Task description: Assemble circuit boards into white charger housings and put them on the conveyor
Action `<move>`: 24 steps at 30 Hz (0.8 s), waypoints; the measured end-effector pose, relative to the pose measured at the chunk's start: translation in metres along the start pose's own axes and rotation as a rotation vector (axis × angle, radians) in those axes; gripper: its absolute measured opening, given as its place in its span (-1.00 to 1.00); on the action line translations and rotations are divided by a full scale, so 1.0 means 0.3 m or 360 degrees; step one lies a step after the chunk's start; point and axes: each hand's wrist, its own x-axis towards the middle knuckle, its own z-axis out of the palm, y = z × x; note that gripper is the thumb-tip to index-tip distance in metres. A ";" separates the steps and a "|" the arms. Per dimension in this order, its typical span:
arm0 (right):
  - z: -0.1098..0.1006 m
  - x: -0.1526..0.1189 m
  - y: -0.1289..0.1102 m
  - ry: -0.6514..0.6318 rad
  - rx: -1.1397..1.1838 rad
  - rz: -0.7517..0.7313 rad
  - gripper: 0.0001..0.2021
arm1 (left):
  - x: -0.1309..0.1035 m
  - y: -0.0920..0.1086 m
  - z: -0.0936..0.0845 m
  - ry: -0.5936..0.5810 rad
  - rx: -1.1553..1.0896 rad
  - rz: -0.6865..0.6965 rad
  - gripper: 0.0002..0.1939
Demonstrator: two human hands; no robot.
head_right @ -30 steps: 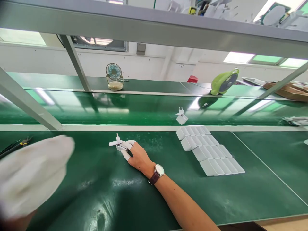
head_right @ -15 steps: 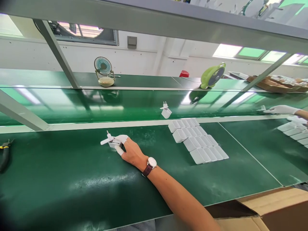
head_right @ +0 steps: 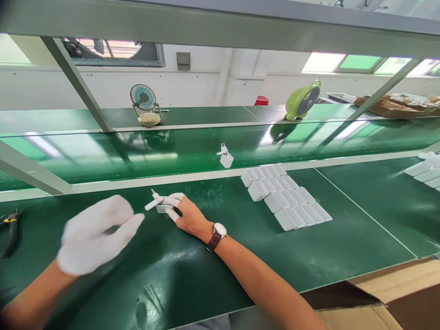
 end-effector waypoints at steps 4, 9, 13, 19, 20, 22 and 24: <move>-0.014 0.019 0.021 0.0157 0.0412 0.0286 -0.65 | -0.001 -0.132 0.127 -0.0261 0.0152 -0.0096 -0.86; -0.058 0.033 0.030 0.0043 0.0649 0.0513 -0.59 | -0.069 -0.242 0.251 -0.0489 -0.0006 -0.0128 -0.50; -0.070 0.034 0.004 -0.0126 0.0755 0.0672 -0.55 | -0.095 -0.248 0.266 -0.0504 0.0016 -0.0033 -0.55; -0.065 0.041 -0.021 -0.0199 0.0764 0.0799 -0.46 | -0.092 -0.242 0.257 -0.0467 0.0104 0.0084 -0.58; -0.065 0.042 -0.024 -0.0200 0.0758 0.0805 -0.46 | -0.092 -0.243 0.259 -0.0456 0.0115 0.0101 -0.58; -0.067 0.043 -0.030 -0.0203 0.0746 0.0808 -0.46 | -0.095 -0.244 0.263 -0.0437 0.0123 0.0124 -0.59; -0.068 0.043 -0.035 -0.0204 0.0734 0.0800 -0.47 | -0.099 -0.246 0.267 -0.0425 0.0115 0.0126 -0.60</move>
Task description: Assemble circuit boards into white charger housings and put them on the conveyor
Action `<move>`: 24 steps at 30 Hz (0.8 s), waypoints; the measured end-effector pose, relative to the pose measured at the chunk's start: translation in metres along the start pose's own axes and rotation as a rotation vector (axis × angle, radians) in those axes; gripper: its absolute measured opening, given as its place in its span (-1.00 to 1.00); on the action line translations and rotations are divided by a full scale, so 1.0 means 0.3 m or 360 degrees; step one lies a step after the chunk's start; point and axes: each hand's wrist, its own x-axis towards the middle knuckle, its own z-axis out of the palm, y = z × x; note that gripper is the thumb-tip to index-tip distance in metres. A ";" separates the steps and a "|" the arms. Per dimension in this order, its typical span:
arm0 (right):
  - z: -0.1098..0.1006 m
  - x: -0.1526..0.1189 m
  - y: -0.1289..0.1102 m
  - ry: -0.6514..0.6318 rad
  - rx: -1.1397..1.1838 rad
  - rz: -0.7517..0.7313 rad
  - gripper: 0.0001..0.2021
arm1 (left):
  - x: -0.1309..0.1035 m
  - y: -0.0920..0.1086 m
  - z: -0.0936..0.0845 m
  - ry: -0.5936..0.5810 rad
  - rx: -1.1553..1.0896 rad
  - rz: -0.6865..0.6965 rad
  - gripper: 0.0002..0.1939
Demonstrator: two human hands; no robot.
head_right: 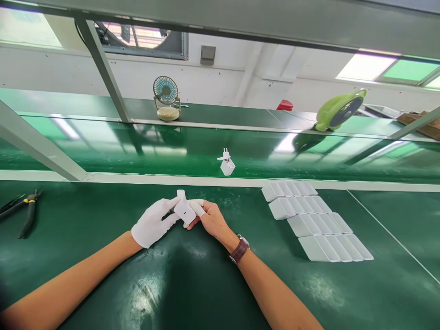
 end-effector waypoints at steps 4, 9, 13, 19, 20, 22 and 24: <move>-0.001 0.002 0.011 0.0046 -0.0022 -0.0079 -0.51 | 0.000 -0.001 -0.002 -0.0008 -0.0068 -0.0075 -0.60; -0.002 0.016 0.050 0.0285 -0.0076 -0.0350 -0.59 | 0.012 0.004 -0.026 -0.0117 -0.0313 -0.0316 -0.61; 0.017 0.005 0.054 0.0372 -0.0180 -0.0588 -0.73 | 0.023 0.001 -0.028 -0.0193 -0.0395 -0.0558 -0.54; 0.047 -0.039 0.048 0.0196 -0.0835 -0.1123 -0.74 | 0.045 0.003 -0.036 -0.0217 -0.0087 -0.0419 -0.79; 0.048 -0.041 0.054 0.0231 -0.0933 -0.1144 -0.70 | 0.048 0.007 -0.038 -0.0240 -0.0045 -0.0391 -0.83; 0.047 -0.040 0.073 0.0329 -0.1112 -0.1147 -0.65 | 0.049 0.013 -0.037 -0.0260 0.0003 -0.0375 -0.89; 0.043 -0.035 0.091 0.0406 -0.1259 -0.1109 -0.61 | 0.050 0.007 -0.034 -0.0246 -0.0008 -0.0419 -0.88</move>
